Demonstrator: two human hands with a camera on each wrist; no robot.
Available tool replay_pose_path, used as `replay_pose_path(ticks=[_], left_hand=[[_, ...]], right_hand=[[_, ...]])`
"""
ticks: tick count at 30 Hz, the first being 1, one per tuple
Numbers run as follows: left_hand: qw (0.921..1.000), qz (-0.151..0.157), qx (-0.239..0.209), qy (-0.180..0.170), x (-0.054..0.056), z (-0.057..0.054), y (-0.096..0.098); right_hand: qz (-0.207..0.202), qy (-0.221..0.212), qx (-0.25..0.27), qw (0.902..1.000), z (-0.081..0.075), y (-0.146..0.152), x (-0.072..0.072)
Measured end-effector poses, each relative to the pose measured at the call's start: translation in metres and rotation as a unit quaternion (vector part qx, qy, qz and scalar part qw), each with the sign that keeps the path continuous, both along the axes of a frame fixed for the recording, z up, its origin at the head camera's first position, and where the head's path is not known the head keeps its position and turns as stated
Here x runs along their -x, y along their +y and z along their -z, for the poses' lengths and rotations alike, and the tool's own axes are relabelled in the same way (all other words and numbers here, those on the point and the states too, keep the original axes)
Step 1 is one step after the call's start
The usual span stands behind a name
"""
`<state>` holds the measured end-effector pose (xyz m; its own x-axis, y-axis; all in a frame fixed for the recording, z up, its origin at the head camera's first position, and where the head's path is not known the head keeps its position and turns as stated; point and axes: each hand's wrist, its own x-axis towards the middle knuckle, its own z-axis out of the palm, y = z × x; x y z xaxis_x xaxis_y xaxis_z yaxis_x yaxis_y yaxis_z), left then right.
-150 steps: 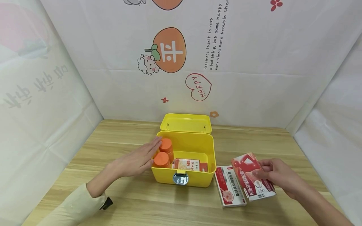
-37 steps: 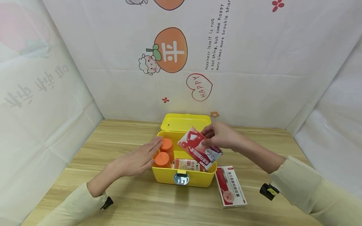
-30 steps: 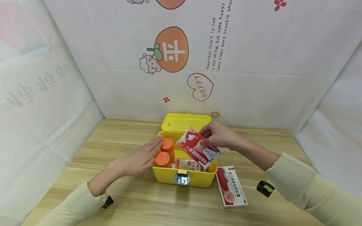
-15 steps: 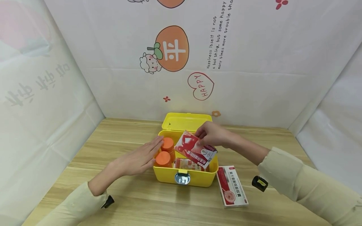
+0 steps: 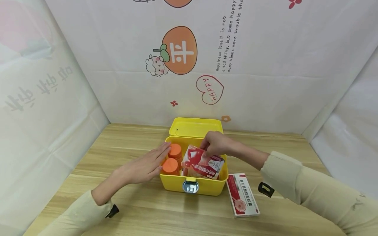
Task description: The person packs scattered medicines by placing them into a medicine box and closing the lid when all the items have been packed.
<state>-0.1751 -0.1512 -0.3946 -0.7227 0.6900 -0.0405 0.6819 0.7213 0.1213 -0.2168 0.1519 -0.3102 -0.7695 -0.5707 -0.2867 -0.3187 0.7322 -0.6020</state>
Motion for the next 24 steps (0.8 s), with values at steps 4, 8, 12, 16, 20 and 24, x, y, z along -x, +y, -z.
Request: replay_pose_path(ticks=[4, 8, 12, 16, 20, 24], left_hand=[[1.0, 0.0, -0.002, 0.0, 0.0, -0.001, 0.001], [1.0, -0.004, -0.003, -0.003, -0.001, -0.001, 0.001], [1.0, -0.005, -0.004, -0.004, -0.001, 0.0, 0.001], [1.0, -0.005, -0.003, -0.002, -0.001, 0.002, 0.0], [1.0, 0.0, -0.005, 0.002, 0.0, 0.002, -0.001], [1.0, 0.004, -0.007, 0.004, 0.001, 0.002, -0.001]], right_hand=[[-0.014, 0.009, -0.017, 0.9997, 0.004, -0.006, 0.001], [-0.019, 0.01, -0.027, 0.9994, 0.008, -0.01, 0.002], [-0.02, 0.009, -0.034, 0.9992, 0.011, -0.014, 0.003], [-0.019, 0.011, -0.042, 0.9989, 0.014, -0.017, 0.004], [-0.019, 0.005, -0.052, 0.9985, 0.018, -0.021, 0.006], [-0.026, 0.002, -0.06, 0.9979, 0.023, -0.025, 0.008]])
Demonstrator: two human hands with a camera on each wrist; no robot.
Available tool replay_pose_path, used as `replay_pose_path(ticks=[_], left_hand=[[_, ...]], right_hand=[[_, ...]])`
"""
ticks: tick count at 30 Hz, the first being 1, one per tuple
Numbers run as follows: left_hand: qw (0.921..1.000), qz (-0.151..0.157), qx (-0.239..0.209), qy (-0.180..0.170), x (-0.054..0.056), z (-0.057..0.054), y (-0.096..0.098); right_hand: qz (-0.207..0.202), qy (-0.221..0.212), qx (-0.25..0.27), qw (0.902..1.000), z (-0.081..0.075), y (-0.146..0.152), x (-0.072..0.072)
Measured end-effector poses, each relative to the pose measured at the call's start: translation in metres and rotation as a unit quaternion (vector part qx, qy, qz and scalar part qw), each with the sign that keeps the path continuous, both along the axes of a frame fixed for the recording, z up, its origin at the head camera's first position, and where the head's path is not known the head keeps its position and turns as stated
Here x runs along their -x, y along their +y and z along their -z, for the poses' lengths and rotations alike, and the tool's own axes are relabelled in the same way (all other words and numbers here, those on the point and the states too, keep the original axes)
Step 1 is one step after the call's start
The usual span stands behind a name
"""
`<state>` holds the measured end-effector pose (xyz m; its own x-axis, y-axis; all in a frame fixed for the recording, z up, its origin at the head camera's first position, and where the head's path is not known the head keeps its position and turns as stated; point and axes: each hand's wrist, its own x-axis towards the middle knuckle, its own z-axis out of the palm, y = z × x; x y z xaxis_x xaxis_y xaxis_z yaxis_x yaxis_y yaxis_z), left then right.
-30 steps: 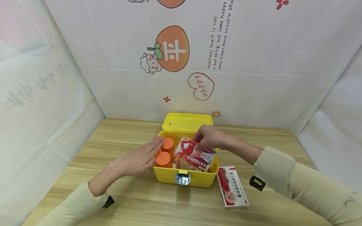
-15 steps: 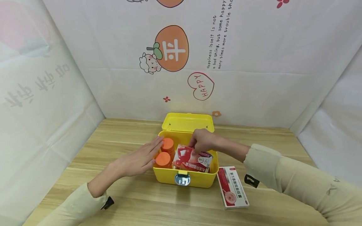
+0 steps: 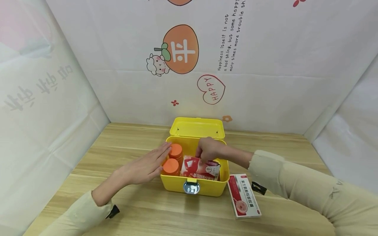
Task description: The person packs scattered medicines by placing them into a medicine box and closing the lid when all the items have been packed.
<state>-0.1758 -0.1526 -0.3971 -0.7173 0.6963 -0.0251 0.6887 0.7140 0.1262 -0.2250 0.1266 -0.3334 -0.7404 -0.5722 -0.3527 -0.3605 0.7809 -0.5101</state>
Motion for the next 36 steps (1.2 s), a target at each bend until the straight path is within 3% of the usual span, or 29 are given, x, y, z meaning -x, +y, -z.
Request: replay_pose_path(ticks=[12, 24, 36], left_hand=[[1.0, -0.002, 0.002, -0.003, 0.0, -0.002, 0.0], [1.0, -0.001, 0.001, -0.003, -0.001, -0.002, 0.001], [1.0, -0.005, -0.002, -0.008, -0.001, 0.0, 0.001]], right_hand=[[-0.049, 0.012, -0.013, 0.9986, 0.007, -0.008, 0.001], [-0.035, 0.013, -0.032, 0.9988, 0.017, -0.015, 0.002], [-0.038, 0.054, -0.043, 0.9969, 0.02, -0.014, -0.001]])
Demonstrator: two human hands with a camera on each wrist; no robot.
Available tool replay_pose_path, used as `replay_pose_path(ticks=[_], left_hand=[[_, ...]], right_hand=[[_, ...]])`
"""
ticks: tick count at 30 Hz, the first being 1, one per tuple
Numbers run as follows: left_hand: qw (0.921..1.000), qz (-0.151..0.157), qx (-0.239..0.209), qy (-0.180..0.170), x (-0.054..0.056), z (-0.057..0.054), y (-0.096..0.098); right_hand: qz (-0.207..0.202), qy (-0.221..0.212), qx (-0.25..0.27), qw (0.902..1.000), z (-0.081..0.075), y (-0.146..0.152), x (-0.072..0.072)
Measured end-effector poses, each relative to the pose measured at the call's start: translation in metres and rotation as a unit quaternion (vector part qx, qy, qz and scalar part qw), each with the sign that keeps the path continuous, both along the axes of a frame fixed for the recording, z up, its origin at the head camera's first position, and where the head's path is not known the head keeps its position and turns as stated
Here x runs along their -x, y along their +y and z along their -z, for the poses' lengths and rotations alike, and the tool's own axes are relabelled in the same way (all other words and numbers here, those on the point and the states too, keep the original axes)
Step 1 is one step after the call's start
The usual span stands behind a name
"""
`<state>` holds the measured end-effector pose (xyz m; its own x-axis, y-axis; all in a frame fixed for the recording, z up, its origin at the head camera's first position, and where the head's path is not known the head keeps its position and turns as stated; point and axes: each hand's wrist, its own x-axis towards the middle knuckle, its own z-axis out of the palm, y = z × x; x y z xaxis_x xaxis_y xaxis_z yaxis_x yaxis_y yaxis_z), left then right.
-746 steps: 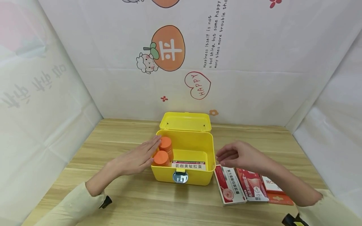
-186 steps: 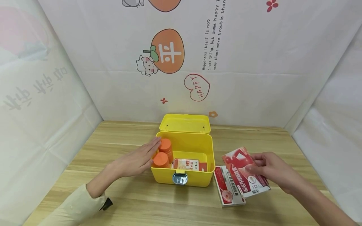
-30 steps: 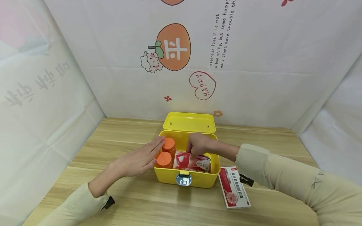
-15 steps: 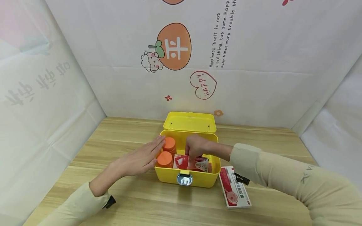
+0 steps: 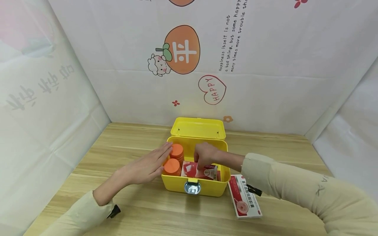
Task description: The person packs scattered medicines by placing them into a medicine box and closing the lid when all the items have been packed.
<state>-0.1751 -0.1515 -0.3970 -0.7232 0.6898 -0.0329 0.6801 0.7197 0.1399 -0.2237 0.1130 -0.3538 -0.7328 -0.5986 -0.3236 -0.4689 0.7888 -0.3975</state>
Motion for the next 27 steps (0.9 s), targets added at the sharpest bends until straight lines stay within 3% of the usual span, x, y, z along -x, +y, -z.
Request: replay_pose_path(ticks=[7, 14, 27], left_hand=[[1.0, 0.005, -0.001, 0.003, -0.001, -0.002, 0.001], [1.0, 0.001, 0.0, 0.003, -0.003, -0.003, 0.001], [1.0, -0.004, 0.005, -0.002, -0.005, -0.005, 0.003]], right_hand=[[0.003, 0.02, 0.007, 0.9998, -0.006, 0.011, -0.002], [0.04, 0.02, 0.032, 0.9985, -0.015, 0.024, -0.008], [0.054, 0.026, 0.098, 0.9934, -0.039, 0.047, -0.032]])
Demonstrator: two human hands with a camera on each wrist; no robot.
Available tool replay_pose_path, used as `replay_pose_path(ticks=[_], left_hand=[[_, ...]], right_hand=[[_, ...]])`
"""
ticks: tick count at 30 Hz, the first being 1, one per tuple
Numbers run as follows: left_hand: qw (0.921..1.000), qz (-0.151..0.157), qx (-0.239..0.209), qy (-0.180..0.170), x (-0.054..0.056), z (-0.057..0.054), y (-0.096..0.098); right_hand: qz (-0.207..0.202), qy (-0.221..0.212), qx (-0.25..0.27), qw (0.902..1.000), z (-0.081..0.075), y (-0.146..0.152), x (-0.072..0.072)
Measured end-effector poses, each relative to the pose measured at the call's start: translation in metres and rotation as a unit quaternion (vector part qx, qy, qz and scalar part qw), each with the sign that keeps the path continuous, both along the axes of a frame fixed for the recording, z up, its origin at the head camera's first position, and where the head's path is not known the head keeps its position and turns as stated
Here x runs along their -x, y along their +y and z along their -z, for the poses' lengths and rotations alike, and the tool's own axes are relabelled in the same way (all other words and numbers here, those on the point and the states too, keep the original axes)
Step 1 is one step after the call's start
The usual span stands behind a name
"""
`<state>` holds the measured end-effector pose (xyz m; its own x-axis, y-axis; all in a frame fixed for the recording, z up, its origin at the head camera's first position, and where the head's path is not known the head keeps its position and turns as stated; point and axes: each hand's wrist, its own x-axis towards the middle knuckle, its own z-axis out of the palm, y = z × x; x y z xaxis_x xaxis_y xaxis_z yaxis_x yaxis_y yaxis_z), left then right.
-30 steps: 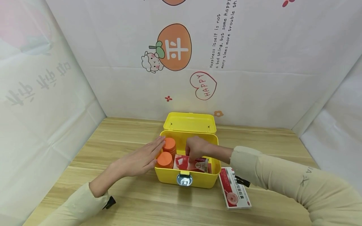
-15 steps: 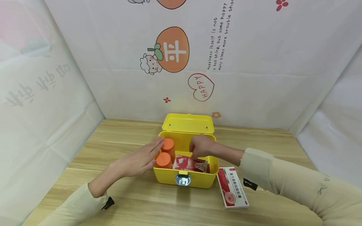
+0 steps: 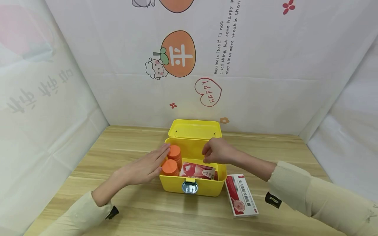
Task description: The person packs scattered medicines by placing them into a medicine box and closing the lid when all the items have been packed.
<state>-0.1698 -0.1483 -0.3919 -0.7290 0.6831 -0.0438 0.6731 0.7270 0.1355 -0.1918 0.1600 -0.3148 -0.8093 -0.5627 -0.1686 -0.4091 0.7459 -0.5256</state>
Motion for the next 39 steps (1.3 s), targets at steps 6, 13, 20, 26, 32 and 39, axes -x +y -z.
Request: replay_pose_path(ticks=[6, 13, 20, 26, 32, 39], left_hand=[[1.0, -0.001, 0.0, 0.001, 0.0, 0.002, 0.0], [1.0, 0.005, -0.001, 0.008, 0.002, 0.002, 0.0], [1.0, 0.006, 0.0, 0.007, 0.002, 0.001, 0.001], [1.0, 0.0, 0.004, 0.006, 0.001, 0.002, 0.0], [1.0, -0.001, 0.002, 0.003, 0.001, 0.002, 0.0], [1.0, -0.003, 0.003, 0.003, 0.001, 0.002, 0.0]], right_hand=[[0.009, 0.009, 0.027, 0.9995, -0.007, 0.011, -0.01], [0.039, -0.003, 0.067, 0.997, -0.009, 0.029, -0.016], [0.062, -0.017, 0.08, 0.9947, -0.007, 0.045, -0.019], [0.084, -0.03, 0.085, 0.9924, -0.002, 0.058, -0.025], [0.095, -0.028, 0.092, 0.9908, 0.005, 0.069, -0.031], [0.112, -0.032, 0.092, 0.9889, 0.012, 0.08, -0.037]])
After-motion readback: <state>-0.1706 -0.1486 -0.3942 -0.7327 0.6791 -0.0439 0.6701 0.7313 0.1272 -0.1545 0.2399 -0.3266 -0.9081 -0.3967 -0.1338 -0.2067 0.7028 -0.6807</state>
